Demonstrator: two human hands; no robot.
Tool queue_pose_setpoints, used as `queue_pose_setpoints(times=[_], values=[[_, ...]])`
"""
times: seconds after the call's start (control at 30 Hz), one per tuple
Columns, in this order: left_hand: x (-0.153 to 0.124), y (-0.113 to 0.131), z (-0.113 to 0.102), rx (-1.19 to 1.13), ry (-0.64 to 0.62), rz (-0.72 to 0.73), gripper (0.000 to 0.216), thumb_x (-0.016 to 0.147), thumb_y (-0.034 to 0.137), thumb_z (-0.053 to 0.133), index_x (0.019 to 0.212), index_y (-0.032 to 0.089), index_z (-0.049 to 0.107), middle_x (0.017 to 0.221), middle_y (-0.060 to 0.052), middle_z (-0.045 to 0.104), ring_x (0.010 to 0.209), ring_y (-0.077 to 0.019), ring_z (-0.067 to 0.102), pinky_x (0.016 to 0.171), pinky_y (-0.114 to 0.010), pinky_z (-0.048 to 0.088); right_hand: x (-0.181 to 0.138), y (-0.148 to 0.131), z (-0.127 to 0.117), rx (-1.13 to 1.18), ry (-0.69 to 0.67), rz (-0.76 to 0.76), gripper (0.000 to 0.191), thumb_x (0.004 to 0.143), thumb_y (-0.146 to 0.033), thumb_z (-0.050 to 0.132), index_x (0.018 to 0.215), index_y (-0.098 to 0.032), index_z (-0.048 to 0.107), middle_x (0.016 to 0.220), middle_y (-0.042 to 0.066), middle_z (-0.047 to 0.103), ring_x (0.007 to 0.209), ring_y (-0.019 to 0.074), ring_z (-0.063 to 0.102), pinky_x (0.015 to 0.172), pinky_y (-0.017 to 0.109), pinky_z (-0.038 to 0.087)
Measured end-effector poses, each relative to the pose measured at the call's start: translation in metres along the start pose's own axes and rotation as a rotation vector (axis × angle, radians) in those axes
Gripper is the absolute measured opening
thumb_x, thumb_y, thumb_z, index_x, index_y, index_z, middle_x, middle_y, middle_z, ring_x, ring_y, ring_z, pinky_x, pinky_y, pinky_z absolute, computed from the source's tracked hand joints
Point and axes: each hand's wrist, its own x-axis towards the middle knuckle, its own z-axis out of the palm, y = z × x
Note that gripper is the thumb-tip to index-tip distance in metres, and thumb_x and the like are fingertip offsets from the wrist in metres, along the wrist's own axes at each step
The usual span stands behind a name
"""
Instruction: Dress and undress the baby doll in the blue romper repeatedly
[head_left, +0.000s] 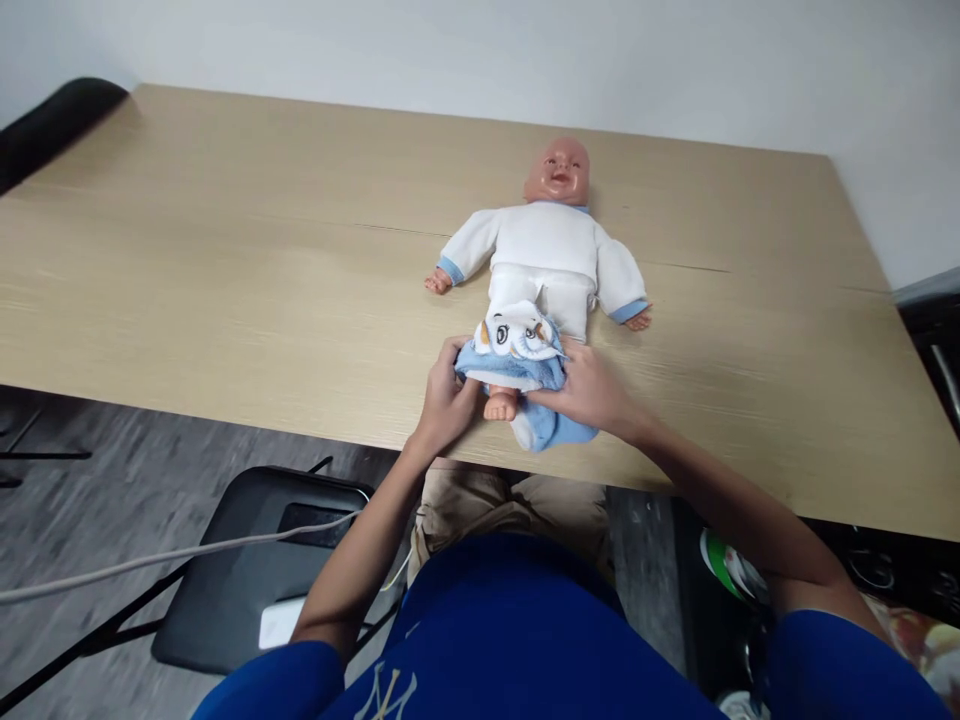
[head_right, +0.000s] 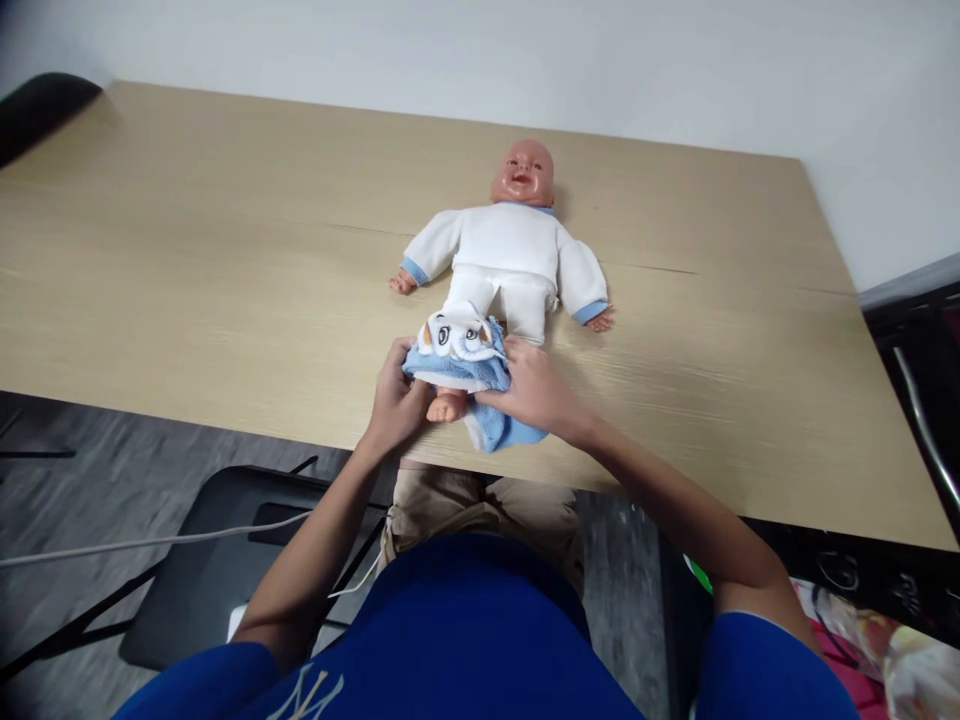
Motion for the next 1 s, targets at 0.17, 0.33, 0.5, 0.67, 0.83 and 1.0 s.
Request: queue_pose_setpoints(times=[0.17,0.33,0.5,0.67,0.83,1.0], values=[[0.021,0.016,-0.013,0.053,-0.115,-0.134,0.011,0.112,0.036,0.065,0.117,0.027,0.069,0.116,-0.008,0.081,0.107,-0.0257,0.075,0.102,-0.047,0.067,0.011,0.009,-0.012,0.057,-0.032,-0.074,0.047,0.095,-0.043,0.1,0.137,-0.026,0.086,0.145,0.014,0.091,0.139,0.0419,0.085,0.129,0.064,0.068],[0.049,0.023,-0.03,0.049,-0.289,-0.161,0.026,0.11,0.053,0.068,0.108,0.028,0.073,0.119,-0.012,0.085,0.116,-0.032,0.079,0.114,-0.057,0.069,0.025,0.027,-0.034,0.189,-0.107,-0.126,0.064,0.096,-0.07,0.102,0.138,-0.026,0.086,0.141,0.013,0.09,0.134,0.0403,0.083,0.127,0.062,0.068],[0.066,0.029,-0.052,0.142,-0.448,-0.115,0.04,0.104,0.059,0.079,0.129,0.027,0.075,0.145,-0.015,0.084,0.141,-0.0363,0.078,0.135,-0.058,0.063,0.02,0.054,-0.035,0.552,-0.015,0.021,0.065,0.092,-0.083,0.099,0.12,-0.03,0.075,0.115,0.004,0.081,0.108,0.029,0.079,0.101,0.046,0.073],[0.079,0.035,-0.063,0.078,-0.496,-0.036,0.069,0.103,0.06,0.086,0.16,0.028,0.066,0.176,-0.017,0.07,0.163,-0.0358,0.069,0.147,-0.054,0.053,0.011,0.064,-0.028,0.797,0.05,0.256,0.081,0.074,-0.076,0.113,0.127,-0.031,0.071,0.113,0.002,0.079,0.104,0.0276,0.079,0.1,0.044,0.072],[0.118,0.062,-0.035,0.244,-0.514,0.105,0.071,0.106,0.071,0.086,0.161,0.027,0.073,0.173,-0.015,0.074,0.162,-0.039,0.063,0.147,-0.056,0.046,0.008,0.07,-0.028,0.778,-0.012,0.282,0.083,0.071,-0.078,0.113,0.116,-0.031,0.061,0.101,0.0,0.07,0.094,0.0283,0.075,0.089,0.045,0.071],[0.173,0.087,0.001,0.344,-0.867,0.211,0.056,0.082,0.075,0.1,0.098,0.025,0.082,0.141,-0.013,0.086,0.145,-0.0456,0.066,0.138,-0.061,0.05,0.007,0.076,-0.04,0.708,-0.068,0.218,0.082,0.074,-0.087,0.108,0.115,-0.032,0.062,0.093,-0.003,0.066,0.084,0.0245,0.068,0.078,0.04,0.065]])
